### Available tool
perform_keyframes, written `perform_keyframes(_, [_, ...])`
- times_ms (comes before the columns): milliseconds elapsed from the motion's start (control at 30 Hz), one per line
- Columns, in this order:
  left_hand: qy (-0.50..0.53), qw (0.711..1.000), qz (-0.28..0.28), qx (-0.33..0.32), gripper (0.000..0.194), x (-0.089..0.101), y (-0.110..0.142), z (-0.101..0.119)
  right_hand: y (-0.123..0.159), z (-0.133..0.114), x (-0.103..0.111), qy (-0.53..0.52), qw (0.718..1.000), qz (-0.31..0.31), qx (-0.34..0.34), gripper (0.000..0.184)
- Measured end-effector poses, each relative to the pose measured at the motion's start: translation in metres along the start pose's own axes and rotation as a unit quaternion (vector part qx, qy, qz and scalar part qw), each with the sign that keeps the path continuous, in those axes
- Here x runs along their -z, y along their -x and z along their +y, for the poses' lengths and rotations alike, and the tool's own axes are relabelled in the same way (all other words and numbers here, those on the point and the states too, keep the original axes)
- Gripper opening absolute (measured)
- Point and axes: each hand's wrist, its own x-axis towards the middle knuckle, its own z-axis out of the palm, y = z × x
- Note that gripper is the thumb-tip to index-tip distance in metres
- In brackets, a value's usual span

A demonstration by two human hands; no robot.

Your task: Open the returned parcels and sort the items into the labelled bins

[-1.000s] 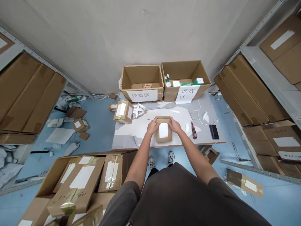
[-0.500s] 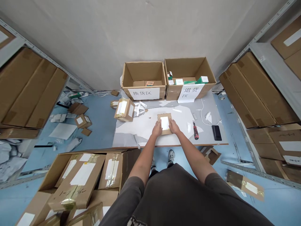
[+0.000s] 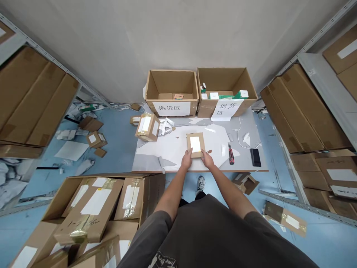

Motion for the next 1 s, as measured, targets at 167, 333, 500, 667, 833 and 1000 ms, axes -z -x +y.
perform_keyframes(167, [-0.002, 0.998, 0.036, -0.058, 0.072, 0.033, 0.003, 0.007, -0.004, -0.014, 0.030, 0.015, 0.999, 0.041, 0.025, 0.058])
perform_keyframes(333, [0.009, 0.991, 0.102, -0.088, 0.059, 0.081, 0.001, 0.029, -0.012, -0.038, 0.083, 0.007, 0.993, 0.104, 0.055, 0.048])
perform_keyframes(500, [0.003, 0.995, 0.096, -0.014, 0.063, 0.104, -0.020, 0.046, -0.039, -0.054, 0.108, -0.007, 0.995, 0.091, 0.033, 0.048])
perform_keyframes(667, [0.034, 0.995, 0.084, 0.041, 0.070, 0.100, -0.044, 0.045, -0.063, -0.054, 0.096, -0.040, 0.996, 0.080, 0.025, 0.054])
perform_keyframes(833, [0.067, 0.991, 0.111, 0.039, 0.073, 0.096, -0.052, 0.036, -0.069, -0.049, 0.087, -0.055, 0.994, 0.095, 0.024, 0.065])
perform_keyframes(1000, [0.119, 0.985, 0.120, -0.030, 0.074, 0.088, -0.040, 0.024, -0.052, -0.033, 0.081, -0.067, 0.990, 0.090, 0.080, 0.072])
